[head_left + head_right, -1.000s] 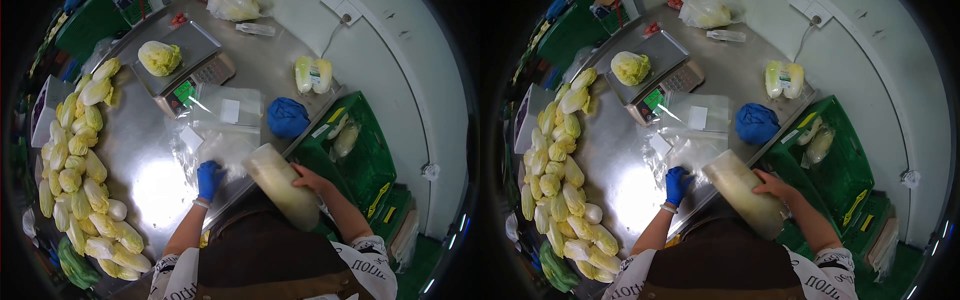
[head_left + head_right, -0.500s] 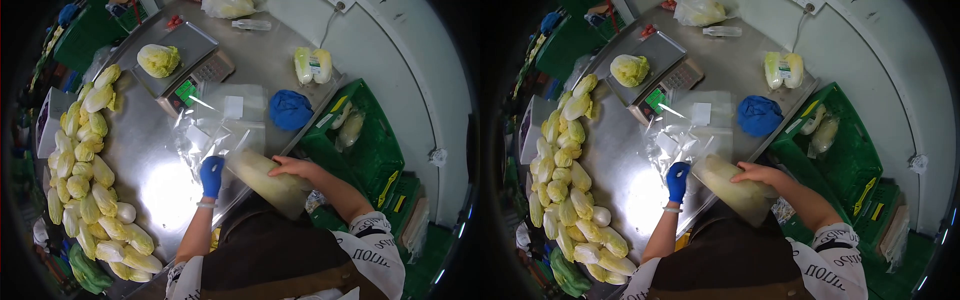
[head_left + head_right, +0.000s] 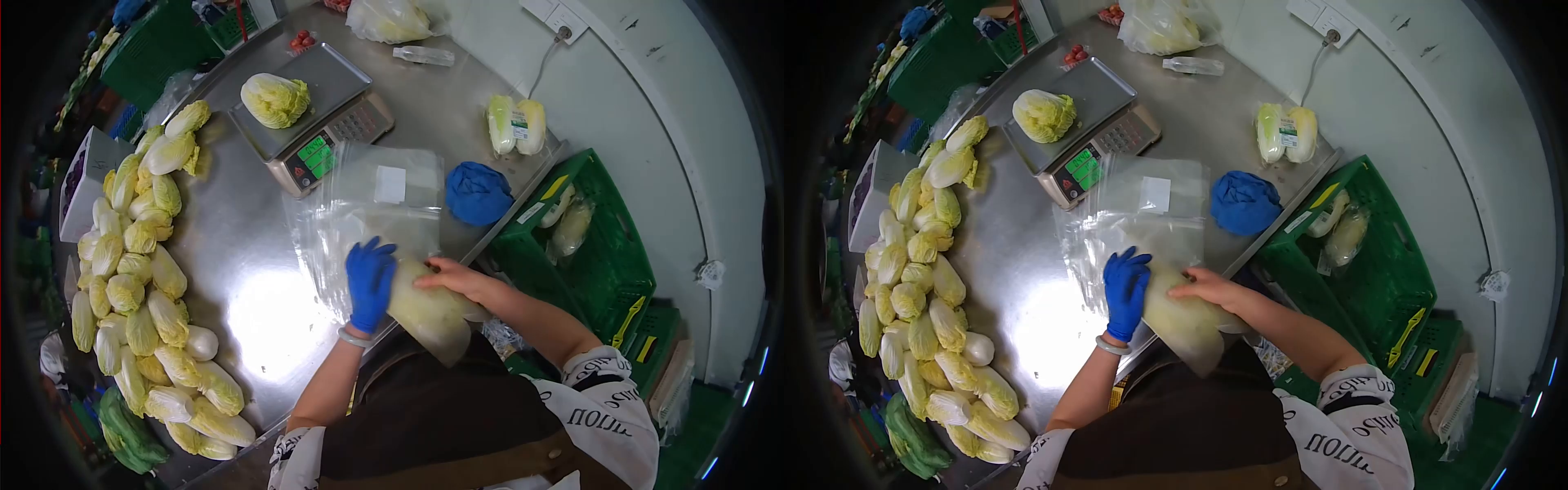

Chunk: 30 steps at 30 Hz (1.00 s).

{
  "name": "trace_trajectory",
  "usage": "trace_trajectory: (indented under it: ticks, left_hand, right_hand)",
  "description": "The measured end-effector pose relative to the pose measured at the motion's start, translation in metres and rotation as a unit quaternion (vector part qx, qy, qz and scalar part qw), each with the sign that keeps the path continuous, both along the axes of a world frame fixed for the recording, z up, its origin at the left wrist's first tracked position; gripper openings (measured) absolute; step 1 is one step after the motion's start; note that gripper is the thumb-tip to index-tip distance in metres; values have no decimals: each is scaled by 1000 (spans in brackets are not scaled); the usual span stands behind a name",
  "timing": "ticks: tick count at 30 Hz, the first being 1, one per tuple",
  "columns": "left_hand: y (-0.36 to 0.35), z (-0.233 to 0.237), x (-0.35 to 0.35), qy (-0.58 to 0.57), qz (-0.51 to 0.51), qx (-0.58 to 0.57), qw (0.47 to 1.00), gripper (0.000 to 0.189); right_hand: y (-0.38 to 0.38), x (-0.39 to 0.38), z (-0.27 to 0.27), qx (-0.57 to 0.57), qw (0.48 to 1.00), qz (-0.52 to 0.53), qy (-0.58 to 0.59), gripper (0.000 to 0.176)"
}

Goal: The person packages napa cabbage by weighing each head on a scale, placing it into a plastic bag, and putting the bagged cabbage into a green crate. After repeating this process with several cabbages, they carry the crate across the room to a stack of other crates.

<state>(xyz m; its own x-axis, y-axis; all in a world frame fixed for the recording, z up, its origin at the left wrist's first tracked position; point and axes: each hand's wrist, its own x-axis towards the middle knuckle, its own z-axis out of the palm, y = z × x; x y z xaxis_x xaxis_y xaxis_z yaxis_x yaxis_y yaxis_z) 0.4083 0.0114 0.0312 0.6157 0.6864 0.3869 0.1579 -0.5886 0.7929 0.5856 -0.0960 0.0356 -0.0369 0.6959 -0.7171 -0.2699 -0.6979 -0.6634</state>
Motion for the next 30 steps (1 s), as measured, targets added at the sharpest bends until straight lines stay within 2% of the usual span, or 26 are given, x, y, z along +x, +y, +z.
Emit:
trace_trajectory:
  ticks: [1, 3, 4, 5, 7, 8, 9, 10, 11, 12, 13, 15, 18, 21, 25, 26, 28, 29, 30]
  left_hand:
    - [-3, 17, 4, -6, -43, 30, 999, 14]
    - [-13, 43, 9, 16, -163, 19, 986, 14]
    - [-7, 42, 2, 28, -209, 29, 977, 26]
    - [-2, 44, -7, -2, -119, 4, 993, 32]
    - [4, 51, -22, -68, 60, -42, 995, 44]
    - [6, 62, -20, -112, 220, -136, 960, 61]
    - [10, 58, -20, -148, 273, -209, 927, 56]
    - [12, 54, -34, -175, 169, -499, 832, 54]
    - [8, 49, -50, -187, 46, -736, 649, 53]
    - [-7, 43, -53, -196, 24, -746, 636, 50]
    - [-19, 50, -56, -177, 47, -729, 660, 50]
    - [-39, 66, -71, -107, 37, -756, 645, 50]
    - [-58, 81, -97, -132, 30, -844, 520, 51]
    - [-68, 79, -121, -56, 79, -793, 601, 52]
    - [-74, 59, -146, 35, 145, -703, 696, 50]
    - [-72, 56, -150, 67, 168, -693, 698, 51]
    - [-59, 44, -170, 146, 118, -597, 780, 50]
    - [-55, 43, -176, 185, 92, -544, 813, 51]
    - [-55, 44, -175, 80, 112, -572, 809, 48]
  right_hand:
    - [4, -7, -6, 11, 999, -45, -9, 47]
    - [11, -15, -13, 45, 992, -112, -18, 44]
    - [13, -21, -11, 67, 988, -139, -15, 43]
    - [14, -26, -9, 89, 982, -167, -12, 43]
    - [13, -34, 17, 88, 986, -145, -1, 48]
    - [14, -39, 24, 92, 985, -145, 16, 50]
    - [14, -46, 27, 94, 984, -147, 32, 52]
    - [15, -54, 30, 88, 985, -149, 23, 54]
    - [18, -61, 33, 82, 985, -150, 12, 55]
    - [23, -65, 36, 80, 985, -151, 0, 56]
    - [27, -66, 41, 96, 985, -142, -19, 58]
    - [30, -71, 50, 122, 983, -125, -51, 63]
    - [18, -84, 31, 167, 970, -37, -170, 67]
    - [-2, -90, 47, 222, 937, 100, -249, 69]
    - [-14, -100, 68, 185, 953, 170, -172, 66]
    - [-15, -102, 84, 211, 944, 164, -194, 65]
    - [-14, -106, 121, 264, 923, 154, -235, 62]
    - [-15, -111, 130, 312, 879, 178, -314, 61]
    - [-13, -116, 137, 358, 824, 200, -390, 61]
